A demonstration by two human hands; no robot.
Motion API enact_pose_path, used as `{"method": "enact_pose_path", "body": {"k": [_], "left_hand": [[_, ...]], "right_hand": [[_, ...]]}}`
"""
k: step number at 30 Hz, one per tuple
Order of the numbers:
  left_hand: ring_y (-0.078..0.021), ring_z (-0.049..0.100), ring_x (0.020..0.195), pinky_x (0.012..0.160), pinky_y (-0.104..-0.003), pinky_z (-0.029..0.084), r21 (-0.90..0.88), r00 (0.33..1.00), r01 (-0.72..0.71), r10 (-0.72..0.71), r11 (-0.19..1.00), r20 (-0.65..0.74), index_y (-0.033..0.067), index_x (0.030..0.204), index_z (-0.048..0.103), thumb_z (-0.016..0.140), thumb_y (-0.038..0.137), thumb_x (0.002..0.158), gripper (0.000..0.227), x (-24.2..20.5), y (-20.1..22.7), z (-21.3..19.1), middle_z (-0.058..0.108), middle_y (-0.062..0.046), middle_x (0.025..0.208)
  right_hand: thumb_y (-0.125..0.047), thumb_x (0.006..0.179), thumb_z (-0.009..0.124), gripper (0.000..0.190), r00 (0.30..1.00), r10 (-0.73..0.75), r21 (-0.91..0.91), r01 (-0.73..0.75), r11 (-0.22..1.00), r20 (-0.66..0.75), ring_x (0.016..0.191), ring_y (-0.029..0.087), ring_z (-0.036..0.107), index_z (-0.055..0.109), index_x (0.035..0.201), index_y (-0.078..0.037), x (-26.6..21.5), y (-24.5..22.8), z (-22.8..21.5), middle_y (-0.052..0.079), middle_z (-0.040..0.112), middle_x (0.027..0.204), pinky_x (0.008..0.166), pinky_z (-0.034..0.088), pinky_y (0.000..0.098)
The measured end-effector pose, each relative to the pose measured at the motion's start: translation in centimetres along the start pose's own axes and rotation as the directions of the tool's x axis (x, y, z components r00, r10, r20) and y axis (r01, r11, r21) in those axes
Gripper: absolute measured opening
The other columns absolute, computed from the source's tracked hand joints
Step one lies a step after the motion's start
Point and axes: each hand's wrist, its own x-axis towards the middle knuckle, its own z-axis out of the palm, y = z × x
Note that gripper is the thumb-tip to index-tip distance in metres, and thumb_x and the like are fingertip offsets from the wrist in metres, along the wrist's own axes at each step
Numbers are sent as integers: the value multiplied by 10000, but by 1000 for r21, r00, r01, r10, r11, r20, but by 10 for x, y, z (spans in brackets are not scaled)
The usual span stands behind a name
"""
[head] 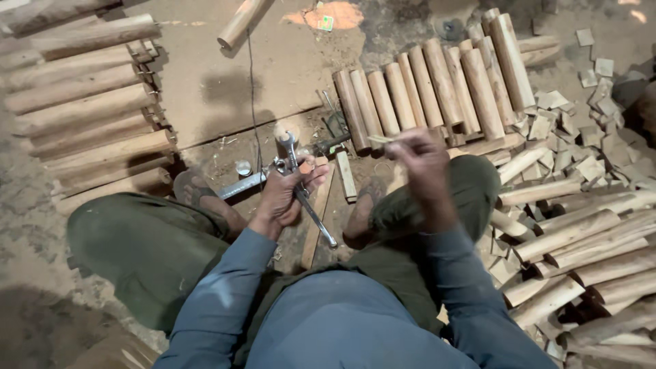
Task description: The person sits on the floor and uses a wrench to tighten a metal clamp on a small cylindrical wooden piece. They repeatedly adjust the clamp and rotate the wood to shape it, then place the finished piece aside and pick up another.
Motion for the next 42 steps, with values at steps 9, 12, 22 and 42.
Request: {"method": "enact_pose_path", "body": {"k": [9,12,22,42], "left_hand": [[-251,750,792,676,-326,619,100,988,-47,61,994,-139,-25,1172,636,765,110,903,327,6,-16,-28,732,-146,935],[-192,704,689,594,-294,572,155,986,-85,106,984,-130,-12,1123,653,779,128,912,283,12,-17,-35,723,-115,851],[-76,483,510,463,-228,380,116,987,102,-87,988,-132,32,987,639,719,241,969,225,14,-20,-38,570,-10,680],[-30,496,575,470,-182,371,351,980,158,-103,923,-168,94,974,638,698,329,988,243,13,-15,-36,579,47,733]], "right_hand": [[25,935,761,109,966,84,342,-167,925,245,847,72,631,670,980,-15,-14,89,80,38,711,935,791,509,227],[44,942,773,129,957,80,384,-187,904,279,865,82,639,655,956,-6,-13,105,89,50,724,963,798,508,235],[18,994,653,421,954,87,315,-180,932,288,1016,138,707,533,1397,6,-4,90,102,116,753,1088,905,574,276],[22,1010,630,233,952,102,349,-204,915,290,1020,136,710,594,1240,11,-7,92,112,132,761,1115,917,567,269]]}}
